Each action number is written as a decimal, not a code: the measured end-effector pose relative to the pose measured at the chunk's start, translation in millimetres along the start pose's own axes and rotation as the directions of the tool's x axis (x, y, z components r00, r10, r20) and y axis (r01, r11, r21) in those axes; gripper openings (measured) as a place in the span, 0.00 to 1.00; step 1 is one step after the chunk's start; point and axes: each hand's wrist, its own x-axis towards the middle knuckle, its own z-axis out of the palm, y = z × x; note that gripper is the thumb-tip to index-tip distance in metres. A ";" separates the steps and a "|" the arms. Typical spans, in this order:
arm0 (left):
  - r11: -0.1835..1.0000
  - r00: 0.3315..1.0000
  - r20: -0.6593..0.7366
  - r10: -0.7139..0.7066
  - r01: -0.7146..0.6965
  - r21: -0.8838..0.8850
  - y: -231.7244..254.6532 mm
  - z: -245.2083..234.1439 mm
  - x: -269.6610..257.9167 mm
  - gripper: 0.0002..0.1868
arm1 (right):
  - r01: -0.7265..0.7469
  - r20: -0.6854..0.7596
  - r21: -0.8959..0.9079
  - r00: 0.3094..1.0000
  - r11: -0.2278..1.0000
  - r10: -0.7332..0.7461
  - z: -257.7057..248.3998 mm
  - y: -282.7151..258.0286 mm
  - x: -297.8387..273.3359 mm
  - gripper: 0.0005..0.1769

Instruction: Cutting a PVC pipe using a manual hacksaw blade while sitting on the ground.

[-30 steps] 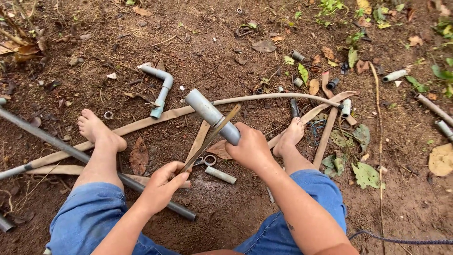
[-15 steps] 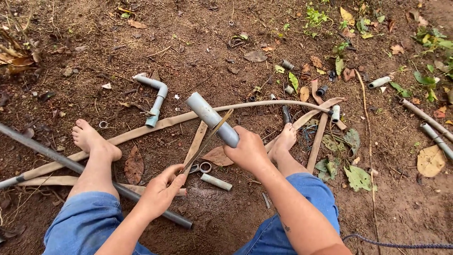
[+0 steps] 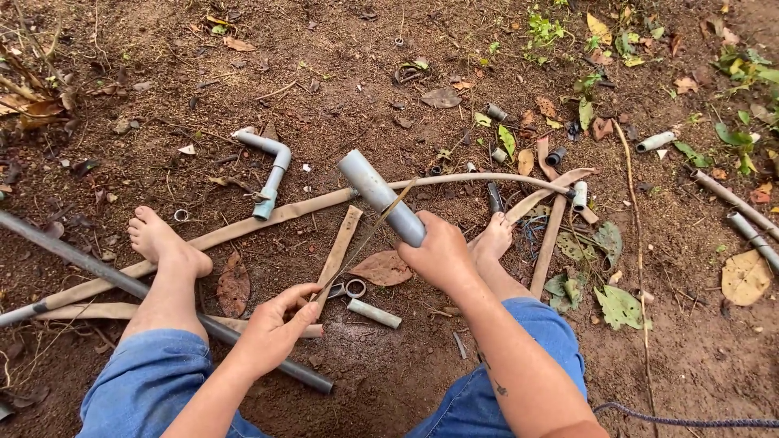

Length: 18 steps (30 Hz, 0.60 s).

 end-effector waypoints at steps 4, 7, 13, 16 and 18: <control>0.990 0.996 -0.010 -0.092 0.093 0.105 17.0 1.9 -7.8 0.29 | -0.024 0.007 -0.030 1.000 0.999 0.024 -4.0 -0.5 -0.2 0.17; 0.988 0.998 -0.052 -0.037 0.044 0.145 16.2 5.5 -8.3 0.26 | -0.059 0.019 -0.014 0.998 0.998 0.059 -4.5 -5.1 -1.4 0.19; 0.969 0.994 -0.105 0.000 0.026 0.244 17.3 7.7 -9.6 0.23 | -0.078 0.012 -0.032 0.997 0.996 0.078 -2.4 -6.1 0.5 0.22; 0.954 0.989 -0.096 -0.114 0.136 0.268 29.7 3.9 -13.1 0.28 | -0.060 0.003 -0.049 0.998 0.997 0.060 -2.5 -4.4 2.2 0.22; 0.934 0.977 -0.083 -0.196 0.212 0.287 37.3 1.3 -15.8 0.31 | -0.063 0.013 -0.054 0.998 0.997 0.063 -2.2 -1.5 3.6 0.21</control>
